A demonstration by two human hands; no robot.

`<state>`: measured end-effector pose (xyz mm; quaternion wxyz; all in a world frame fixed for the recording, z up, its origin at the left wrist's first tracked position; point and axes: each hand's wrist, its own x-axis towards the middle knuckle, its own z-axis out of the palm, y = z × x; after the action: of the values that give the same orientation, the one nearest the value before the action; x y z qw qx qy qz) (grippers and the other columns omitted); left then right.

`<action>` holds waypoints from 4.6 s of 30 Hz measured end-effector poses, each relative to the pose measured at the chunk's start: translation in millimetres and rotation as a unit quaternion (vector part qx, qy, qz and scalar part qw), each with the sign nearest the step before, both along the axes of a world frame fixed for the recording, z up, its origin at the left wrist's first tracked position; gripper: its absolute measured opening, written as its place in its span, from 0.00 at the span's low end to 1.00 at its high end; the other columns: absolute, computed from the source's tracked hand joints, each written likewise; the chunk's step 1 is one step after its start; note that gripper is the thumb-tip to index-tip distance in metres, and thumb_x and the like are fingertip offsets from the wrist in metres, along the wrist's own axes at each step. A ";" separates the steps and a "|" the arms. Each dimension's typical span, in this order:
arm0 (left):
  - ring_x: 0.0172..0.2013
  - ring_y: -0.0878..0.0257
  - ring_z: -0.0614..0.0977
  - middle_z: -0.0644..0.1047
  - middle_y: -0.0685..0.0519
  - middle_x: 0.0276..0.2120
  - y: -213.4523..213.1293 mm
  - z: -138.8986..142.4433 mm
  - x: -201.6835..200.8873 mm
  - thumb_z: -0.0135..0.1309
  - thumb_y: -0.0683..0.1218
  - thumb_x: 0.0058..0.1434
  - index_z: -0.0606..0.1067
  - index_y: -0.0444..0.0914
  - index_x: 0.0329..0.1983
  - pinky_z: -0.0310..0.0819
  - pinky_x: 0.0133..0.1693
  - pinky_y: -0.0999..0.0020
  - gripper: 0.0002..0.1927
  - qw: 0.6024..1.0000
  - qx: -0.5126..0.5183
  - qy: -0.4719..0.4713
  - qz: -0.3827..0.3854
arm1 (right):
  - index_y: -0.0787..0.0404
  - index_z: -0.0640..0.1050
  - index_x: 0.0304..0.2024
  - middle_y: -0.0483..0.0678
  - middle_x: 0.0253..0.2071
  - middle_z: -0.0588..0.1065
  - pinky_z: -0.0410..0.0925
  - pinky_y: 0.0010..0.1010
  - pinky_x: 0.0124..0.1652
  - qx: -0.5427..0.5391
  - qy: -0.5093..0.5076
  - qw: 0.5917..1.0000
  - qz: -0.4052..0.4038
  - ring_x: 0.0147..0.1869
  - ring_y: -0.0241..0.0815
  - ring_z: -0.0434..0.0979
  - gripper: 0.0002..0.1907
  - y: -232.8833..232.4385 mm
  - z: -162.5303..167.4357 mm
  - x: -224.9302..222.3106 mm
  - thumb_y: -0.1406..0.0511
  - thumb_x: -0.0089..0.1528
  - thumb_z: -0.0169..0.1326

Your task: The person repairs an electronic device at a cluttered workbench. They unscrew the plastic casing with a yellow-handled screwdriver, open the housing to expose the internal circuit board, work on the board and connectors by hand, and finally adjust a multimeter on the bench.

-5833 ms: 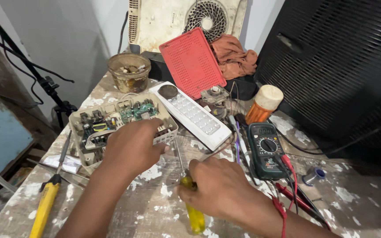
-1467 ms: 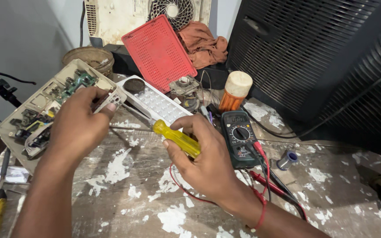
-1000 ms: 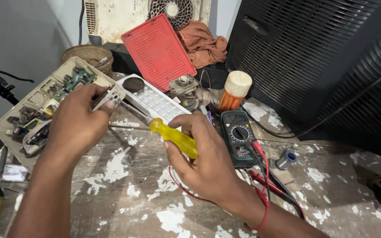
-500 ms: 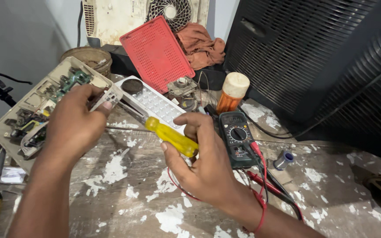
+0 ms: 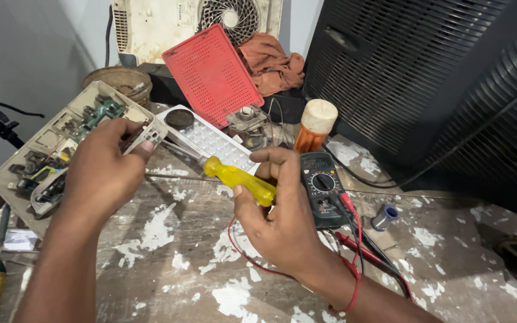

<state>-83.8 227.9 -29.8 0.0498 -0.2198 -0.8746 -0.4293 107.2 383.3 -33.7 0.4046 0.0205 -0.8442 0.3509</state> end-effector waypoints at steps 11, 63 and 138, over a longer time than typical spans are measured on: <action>0.40 0.48 0.82 0.81 0.42 0.42 -2.3 0.2 0.3 0.60 0.48 0.61 0.77 0.36 0.52 0.72 0.44 0.53 0.18 1.000 0.025 0.009 0.003 | 0.68 0.62 0.59 0.52 0.33 0.77 0.69 0.32 0.32 -0.066 -0.088 0.994 0.002 0.31 0.39 0.78 0.22 1.4 -1.4 1.6 0.65 0.67 0.51; 0.39 0.47 0.83 0.82 0.43 0.44 3.4 -0.4 4.3 0.59 0.49 0.62 0.77 0.39 0.55 0.72 0.45 0.51 0.20 0.999 -0.038 -0.024 0.015 | 0.56 0.68 0.67 0.56 0.23 0.73 0.67 0.35 0.34 -0.091 -0.242 0.964 -0.059 0.28 0.43 0.77 0.23 3.4 13.0 3.5 0.57 0.72 0.46; 0.36 0.50 0.81 0.81 0.41 0.40 1.6 1.7 7.4 0.61 0.49 0.61 0.78 0.36 0.53 0.71 0.41 0.52 0.19 1.000 -0.019 0.016 0.007 | 0.65 0.71 0.54 0.55 0.27 0.71 0.67 0.35 0.28 -0.003 -0.055 0.998 -0.030 0.28 0.46 0.72 0.23 1.8 6.3 0.9 0.58 0.62 0.57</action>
<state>-76.4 229.5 -28.2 0.0624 -0.2214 -0.8833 -0.4084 108.1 385.0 -27.4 0.3684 -0.0255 -0.8642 0.3418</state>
